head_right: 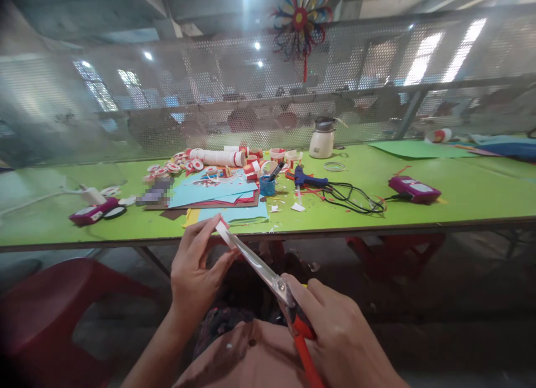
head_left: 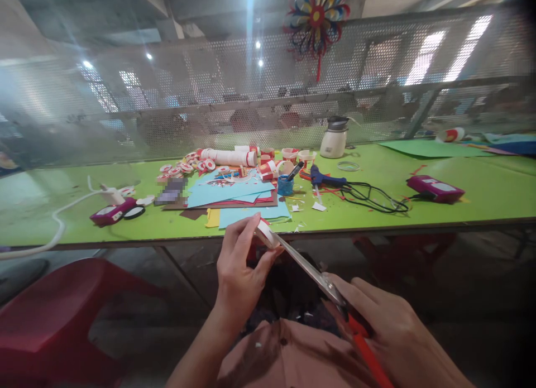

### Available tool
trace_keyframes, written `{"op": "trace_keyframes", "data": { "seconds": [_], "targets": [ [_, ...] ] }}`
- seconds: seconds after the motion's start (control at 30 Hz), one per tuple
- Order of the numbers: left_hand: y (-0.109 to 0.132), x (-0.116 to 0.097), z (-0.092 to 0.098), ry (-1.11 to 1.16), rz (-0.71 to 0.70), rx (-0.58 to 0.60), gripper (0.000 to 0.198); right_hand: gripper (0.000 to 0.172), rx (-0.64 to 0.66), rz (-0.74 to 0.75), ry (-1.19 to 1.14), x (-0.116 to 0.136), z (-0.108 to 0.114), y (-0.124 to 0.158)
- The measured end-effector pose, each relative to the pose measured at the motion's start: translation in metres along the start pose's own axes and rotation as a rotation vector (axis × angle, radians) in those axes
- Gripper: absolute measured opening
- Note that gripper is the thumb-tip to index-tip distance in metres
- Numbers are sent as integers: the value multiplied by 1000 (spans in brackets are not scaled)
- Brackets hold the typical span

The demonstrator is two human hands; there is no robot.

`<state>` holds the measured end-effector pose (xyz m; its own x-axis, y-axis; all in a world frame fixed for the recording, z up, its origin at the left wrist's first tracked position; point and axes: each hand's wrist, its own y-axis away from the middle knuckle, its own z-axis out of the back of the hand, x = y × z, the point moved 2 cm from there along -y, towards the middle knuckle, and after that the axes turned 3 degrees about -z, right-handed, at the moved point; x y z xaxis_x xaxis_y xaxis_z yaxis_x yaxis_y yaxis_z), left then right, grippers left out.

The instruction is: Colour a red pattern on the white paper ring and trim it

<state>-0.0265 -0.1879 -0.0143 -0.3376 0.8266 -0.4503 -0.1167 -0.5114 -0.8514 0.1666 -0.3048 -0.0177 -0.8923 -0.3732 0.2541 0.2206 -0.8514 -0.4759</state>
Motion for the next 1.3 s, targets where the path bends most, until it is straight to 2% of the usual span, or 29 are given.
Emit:
{"op": "trace_keyframes", "data": {
  "seconds": [0.27, 0.43, 0.97, 1.3],
  "targets": [
    [0, 0, -1, -16, -29, -54, 57, 56, 24, -14, -7, 2, 2, 0],
    [0, -2, -1, -57, -51, -48, 55, 60, 26, -23, -11, 0, 2, -1],
    [0, -6, -2, -83, -23, -36, 52, 57, 32, -17, -2, 0, 2, -2],
    [-1, -6, -1, -106, -16, -8, 53, 47, 28, -8, -22, 5, 6, -7]
  ]
}}
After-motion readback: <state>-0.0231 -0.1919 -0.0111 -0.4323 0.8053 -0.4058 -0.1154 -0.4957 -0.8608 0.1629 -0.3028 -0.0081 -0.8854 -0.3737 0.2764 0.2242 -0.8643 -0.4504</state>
